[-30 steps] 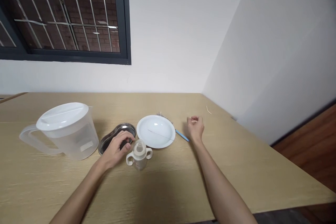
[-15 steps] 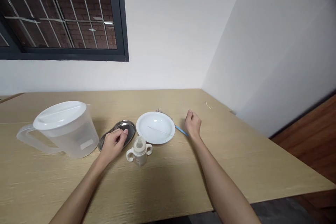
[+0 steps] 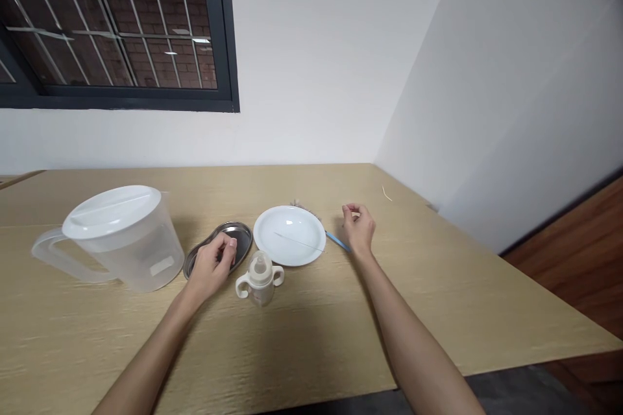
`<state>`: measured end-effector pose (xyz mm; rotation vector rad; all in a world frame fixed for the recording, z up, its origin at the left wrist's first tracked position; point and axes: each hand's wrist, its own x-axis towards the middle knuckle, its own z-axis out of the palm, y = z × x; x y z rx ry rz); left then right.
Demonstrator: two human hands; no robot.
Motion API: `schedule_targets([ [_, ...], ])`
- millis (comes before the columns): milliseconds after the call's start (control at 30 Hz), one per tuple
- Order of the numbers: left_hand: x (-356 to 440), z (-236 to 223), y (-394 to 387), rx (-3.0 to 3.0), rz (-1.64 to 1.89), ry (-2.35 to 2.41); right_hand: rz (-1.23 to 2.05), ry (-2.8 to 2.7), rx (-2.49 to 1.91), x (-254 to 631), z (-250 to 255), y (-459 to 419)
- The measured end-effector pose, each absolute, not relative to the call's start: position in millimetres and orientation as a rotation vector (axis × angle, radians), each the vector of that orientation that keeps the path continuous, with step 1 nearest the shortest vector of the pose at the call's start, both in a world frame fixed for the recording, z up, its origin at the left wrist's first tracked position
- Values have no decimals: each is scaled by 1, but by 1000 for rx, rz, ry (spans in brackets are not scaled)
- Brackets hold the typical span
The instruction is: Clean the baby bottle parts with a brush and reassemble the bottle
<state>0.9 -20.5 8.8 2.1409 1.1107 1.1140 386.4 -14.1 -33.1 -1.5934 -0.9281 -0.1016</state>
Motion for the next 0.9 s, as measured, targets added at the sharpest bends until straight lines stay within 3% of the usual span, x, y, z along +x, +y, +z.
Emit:
schedule_targets([
  [700, 1, 15, -24, 2293, 1121, 1039, -187, -945, -1611, 376, -27, -22],
  [900, -6, 31, -26, 2331, 752, 844, -252, -991, -1640, 372, -25, -24],
])
